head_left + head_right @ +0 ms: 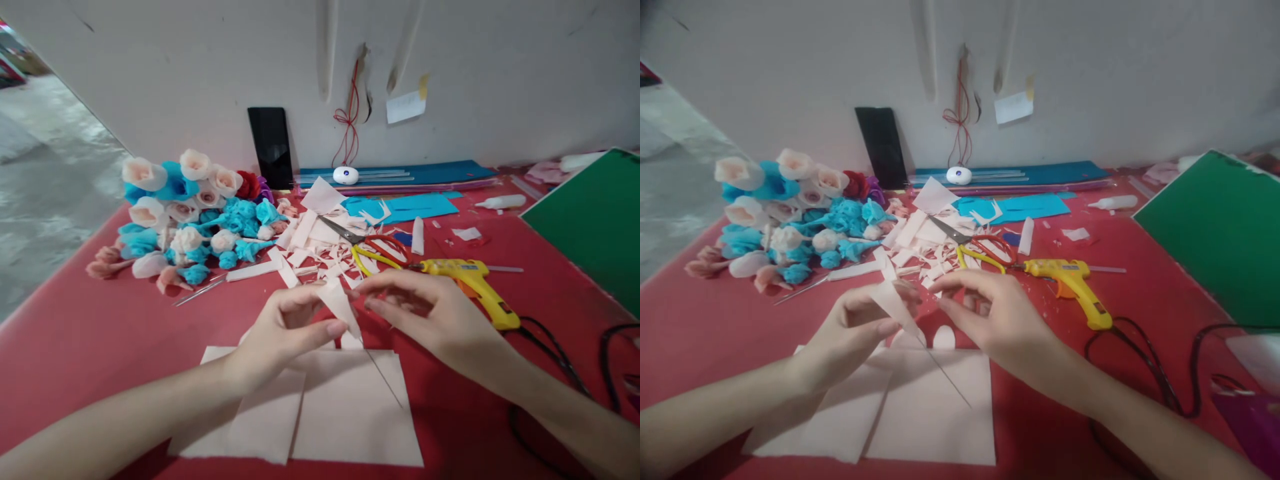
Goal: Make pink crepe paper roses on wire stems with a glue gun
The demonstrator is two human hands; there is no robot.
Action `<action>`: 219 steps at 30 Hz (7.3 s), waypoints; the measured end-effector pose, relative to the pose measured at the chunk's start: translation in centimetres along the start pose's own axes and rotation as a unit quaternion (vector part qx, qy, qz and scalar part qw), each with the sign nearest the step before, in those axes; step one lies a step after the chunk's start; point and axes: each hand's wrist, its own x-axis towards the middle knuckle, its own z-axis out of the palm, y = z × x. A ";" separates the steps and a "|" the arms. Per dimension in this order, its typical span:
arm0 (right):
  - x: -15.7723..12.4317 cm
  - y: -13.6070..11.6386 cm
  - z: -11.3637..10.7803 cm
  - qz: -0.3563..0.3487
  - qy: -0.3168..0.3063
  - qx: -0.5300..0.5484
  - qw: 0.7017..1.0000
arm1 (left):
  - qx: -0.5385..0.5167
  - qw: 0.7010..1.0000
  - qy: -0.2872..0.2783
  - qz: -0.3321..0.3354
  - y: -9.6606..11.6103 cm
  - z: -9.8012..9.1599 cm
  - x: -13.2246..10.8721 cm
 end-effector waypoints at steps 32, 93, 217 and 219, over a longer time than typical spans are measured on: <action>-0.5 -0.5 1.3 0.088 -0.095 0.077 0.989 | -0.060 0.998 -0.008 0.012 0.0 0.4 0.1; -0.3 0.7 0.9 -0.281 0.035 -0.130 0.950 | 0.504 0.770 -0.044 0.389 2.8 -0.5 -0.2; -0.4 1.1 2.0 -0.252 0.016 -0.150 0.956 | 0.313 0.949 0.025 0.038 5.2 0.2 -1.0; -0.4 1.1 1.9 -0.253 0.007 -0.143 0.957 | 0.321 0.946 0.029 0.036 5.2 0.2 -1.0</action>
